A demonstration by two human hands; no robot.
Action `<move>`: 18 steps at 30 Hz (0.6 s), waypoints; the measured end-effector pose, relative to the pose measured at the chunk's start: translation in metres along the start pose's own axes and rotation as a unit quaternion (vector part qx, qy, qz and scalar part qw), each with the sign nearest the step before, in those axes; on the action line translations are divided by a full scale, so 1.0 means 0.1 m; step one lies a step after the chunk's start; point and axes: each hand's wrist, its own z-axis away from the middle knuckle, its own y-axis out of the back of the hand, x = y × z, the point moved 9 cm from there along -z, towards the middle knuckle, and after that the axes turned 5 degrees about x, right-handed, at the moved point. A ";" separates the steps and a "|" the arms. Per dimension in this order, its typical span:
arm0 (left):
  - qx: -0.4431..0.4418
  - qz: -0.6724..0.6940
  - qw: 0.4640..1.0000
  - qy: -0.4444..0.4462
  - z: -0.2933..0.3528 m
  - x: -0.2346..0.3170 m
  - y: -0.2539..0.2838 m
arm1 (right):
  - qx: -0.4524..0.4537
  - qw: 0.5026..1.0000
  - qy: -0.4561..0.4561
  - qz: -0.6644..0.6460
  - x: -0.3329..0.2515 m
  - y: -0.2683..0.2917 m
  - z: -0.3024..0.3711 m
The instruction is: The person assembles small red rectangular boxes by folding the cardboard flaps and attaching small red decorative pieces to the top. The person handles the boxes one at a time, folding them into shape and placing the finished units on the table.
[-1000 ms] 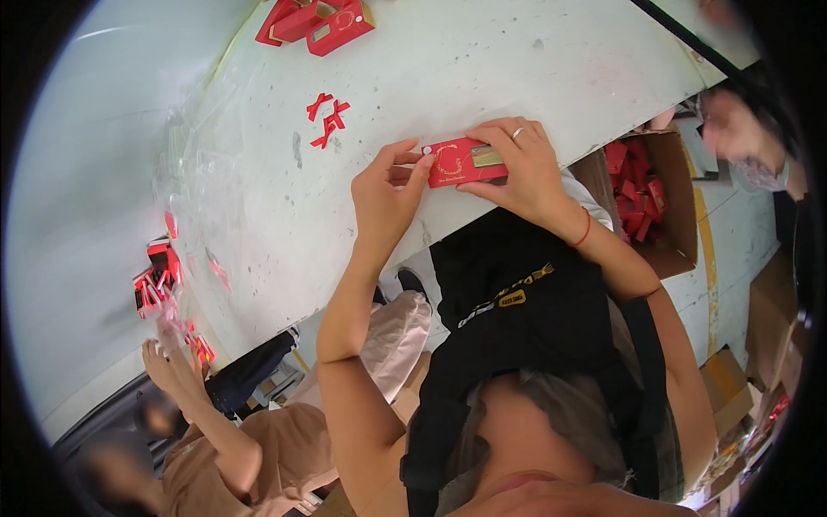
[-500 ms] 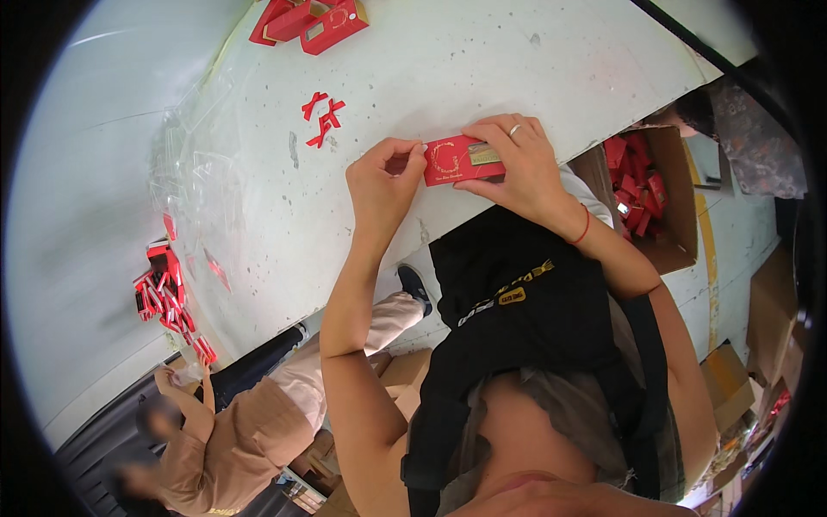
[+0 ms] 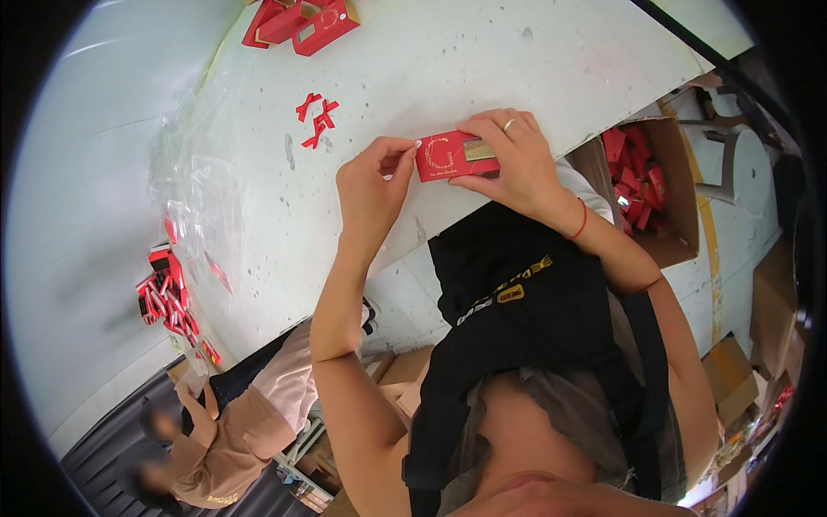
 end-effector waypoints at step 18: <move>-0.166 -0.164 0.972 0.025 -0.30 0.04 -0.17 | 0.008 1.000 0.014 -0.006 -0.02 0.00 -0.01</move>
